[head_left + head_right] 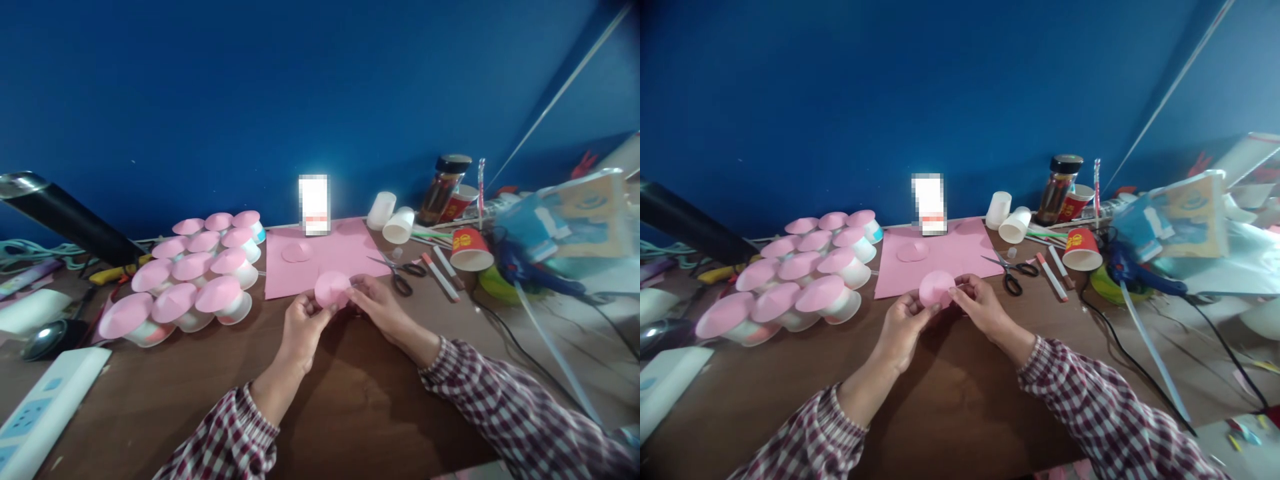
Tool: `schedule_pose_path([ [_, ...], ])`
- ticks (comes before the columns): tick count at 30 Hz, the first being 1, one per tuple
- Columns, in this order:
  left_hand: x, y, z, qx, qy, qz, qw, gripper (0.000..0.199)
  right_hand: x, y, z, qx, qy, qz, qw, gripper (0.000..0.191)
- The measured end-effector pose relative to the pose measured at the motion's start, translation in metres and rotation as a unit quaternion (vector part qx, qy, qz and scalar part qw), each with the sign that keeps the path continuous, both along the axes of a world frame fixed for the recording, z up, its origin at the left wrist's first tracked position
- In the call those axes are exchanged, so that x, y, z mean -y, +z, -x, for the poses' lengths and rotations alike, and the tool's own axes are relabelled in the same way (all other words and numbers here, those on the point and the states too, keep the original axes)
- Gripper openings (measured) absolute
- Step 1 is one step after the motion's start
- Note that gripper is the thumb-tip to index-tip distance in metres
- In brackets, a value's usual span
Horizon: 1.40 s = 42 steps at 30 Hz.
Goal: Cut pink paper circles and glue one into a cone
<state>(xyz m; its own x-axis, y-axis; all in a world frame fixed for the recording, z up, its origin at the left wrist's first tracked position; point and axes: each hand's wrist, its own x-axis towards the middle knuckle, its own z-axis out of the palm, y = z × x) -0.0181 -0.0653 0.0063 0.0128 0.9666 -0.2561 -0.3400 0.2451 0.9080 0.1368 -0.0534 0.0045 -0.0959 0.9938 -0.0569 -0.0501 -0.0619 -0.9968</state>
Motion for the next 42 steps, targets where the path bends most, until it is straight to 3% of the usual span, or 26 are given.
schedule_pose_path([
  [5, 0.000, 0.000, 0.003, 0.045, -0.008, 0.008, 0.999, 0.044, 0.004, 0.003, 0.002, -0.009, 0.057, -0.009, 0.998, 0.038],
  [11, 0.003, 0.003, 0.005, 0.077, -0.054, 0.007, 0.996, 0.050, 0.006, 0.002, 0.006, -0.030, 0.081, -0.025, 0.996, 0.038],
  [18, 0.001, 0.002, 0.006, 0.086, -0.028, 0.007, 0.996, 0.050, 0.009, 0.004, 0.009, -0.002, 0.125, -0.062, 0.990, 0.032],
  [27, 0.003, 0.008, 0.007, 0.079, -0.043, 0.056, 0.994, 0.058, 0.008, 0.004, 0.010, -0.054, 0.090, -0.008, 0.994, 0.042],
  [36, 0.004, 0.006, 0.007, 0.067, -0.060, 0.015, 0.996, 0.059, 0.009, 0.007, 0.011, -0.066, 0.073, -0.003, 0.995, 0.039],
  [42, 0.003, 0.006, 0.008, 0.078, -0.047, 0.035, 0.995, 0.042, 0.007, 0.005, 0.009, -0.068, 0.054, 0.019, 0.996, 0.033],
])
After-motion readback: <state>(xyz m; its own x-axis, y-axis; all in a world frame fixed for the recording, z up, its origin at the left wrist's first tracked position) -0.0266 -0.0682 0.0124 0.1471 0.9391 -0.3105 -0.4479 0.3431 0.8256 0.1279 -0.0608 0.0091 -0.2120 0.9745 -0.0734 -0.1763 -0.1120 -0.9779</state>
